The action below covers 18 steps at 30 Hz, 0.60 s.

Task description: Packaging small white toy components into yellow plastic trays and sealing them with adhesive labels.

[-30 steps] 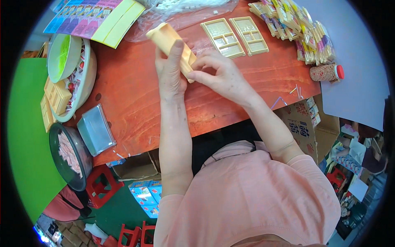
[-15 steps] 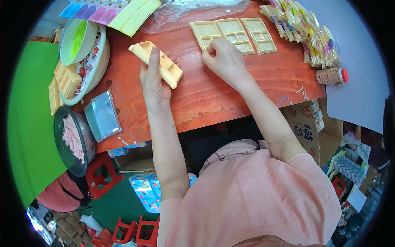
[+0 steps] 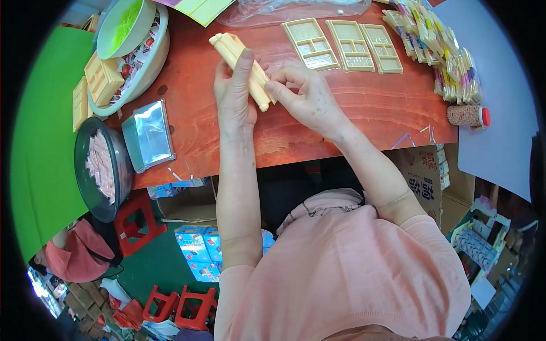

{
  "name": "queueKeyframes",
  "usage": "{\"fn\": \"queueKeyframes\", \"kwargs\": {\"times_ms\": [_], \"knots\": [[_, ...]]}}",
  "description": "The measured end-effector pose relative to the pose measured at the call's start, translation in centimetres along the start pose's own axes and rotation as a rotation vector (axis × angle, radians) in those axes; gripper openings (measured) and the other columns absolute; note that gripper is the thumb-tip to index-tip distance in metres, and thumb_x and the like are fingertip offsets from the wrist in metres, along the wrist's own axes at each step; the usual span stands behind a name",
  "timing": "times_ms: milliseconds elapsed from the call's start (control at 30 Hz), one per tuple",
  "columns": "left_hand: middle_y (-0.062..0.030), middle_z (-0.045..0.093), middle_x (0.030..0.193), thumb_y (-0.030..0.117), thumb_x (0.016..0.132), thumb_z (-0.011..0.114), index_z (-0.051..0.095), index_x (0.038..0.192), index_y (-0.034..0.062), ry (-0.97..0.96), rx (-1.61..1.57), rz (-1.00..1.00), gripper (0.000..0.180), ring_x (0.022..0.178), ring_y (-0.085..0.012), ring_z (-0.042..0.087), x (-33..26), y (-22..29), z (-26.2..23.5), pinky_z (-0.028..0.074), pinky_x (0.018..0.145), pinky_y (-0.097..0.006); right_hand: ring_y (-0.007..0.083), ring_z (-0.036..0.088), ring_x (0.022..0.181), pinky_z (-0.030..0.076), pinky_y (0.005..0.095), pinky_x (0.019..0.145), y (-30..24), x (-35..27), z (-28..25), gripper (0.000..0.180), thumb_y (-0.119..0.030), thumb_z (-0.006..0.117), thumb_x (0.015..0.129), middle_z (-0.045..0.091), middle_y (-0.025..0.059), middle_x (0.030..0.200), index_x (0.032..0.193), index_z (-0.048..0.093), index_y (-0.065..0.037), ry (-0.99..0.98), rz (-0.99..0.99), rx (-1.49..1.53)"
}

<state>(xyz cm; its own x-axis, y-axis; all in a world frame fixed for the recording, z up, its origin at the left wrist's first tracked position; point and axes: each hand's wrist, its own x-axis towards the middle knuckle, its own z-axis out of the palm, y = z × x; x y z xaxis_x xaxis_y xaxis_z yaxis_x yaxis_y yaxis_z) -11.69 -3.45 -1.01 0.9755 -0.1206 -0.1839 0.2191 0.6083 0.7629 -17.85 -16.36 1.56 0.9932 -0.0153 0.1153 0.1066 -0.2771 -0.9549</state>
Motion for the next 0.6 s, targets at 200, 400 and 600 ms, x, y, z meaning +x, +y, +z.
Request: {"fn": "queueKeyframes", "kwargs": {"times_ms": [200, 400, 600], "knots": [[-0.0133, 0.061, 0.104, 0.032, 0.087, 0.077, 0.044, 0.131, 0.006, 0.164, 0.043, 0.038, 0.06, 0.09, -0.0268, 0.067, 0.0, 2.5, -4.2, 0.06, 0.072, -0.043, 0.0221, 0.062, 0.071, 0.051, 0.036, 0.067, 1.1, 2.1, 0.7, 0.025, -0.019, 0.068, 0.087, 0.062, 0.0109, 0.073, 0.074, 0.06, 0.001, 0.199, -0.047, -0.378], [-0.0133, 0.061, 0.105, 0.032, 0.086, 0.078, 0.043, 0.129, 0.0061, 0.123, 0.036, 0.019, 0.061, 0.09, -0.0262, 0.066, -1.2, 2.7, -3.7, 0.06, 0.073, -0.042, 0.0295, 0.062, 0.077, 0.05, 0.0398, 0.071, 2.5, 3.6, 0.2, 0.031, -0.026, 0.069, 0.087, 0.064, 0.0136, 0.078, 0.075, 0.062, 0.002, 0.13, -0.151, -0.657], [-0.0107, 0.063, 0.101, 0.023, 0.086, 0.079, 0.047, 0.125, 0.0015, 0.09, 0.035, 0.056, 0.054, 0.083, -0.0189, 0.066, -1.4, 2.2, -1.9, 0.057, 0.066, -0.031, 0.0126, 0.06, 0.079, 0.048, 0.0293, 0.073, -0.7, 0.5, 2.8, 0.019, -0.018, 0.07, 0.089, 0.065, 0.0061, 0.082, 0.088, 0.069, 0.001, -0.218, -0.056, -0.03]]}}
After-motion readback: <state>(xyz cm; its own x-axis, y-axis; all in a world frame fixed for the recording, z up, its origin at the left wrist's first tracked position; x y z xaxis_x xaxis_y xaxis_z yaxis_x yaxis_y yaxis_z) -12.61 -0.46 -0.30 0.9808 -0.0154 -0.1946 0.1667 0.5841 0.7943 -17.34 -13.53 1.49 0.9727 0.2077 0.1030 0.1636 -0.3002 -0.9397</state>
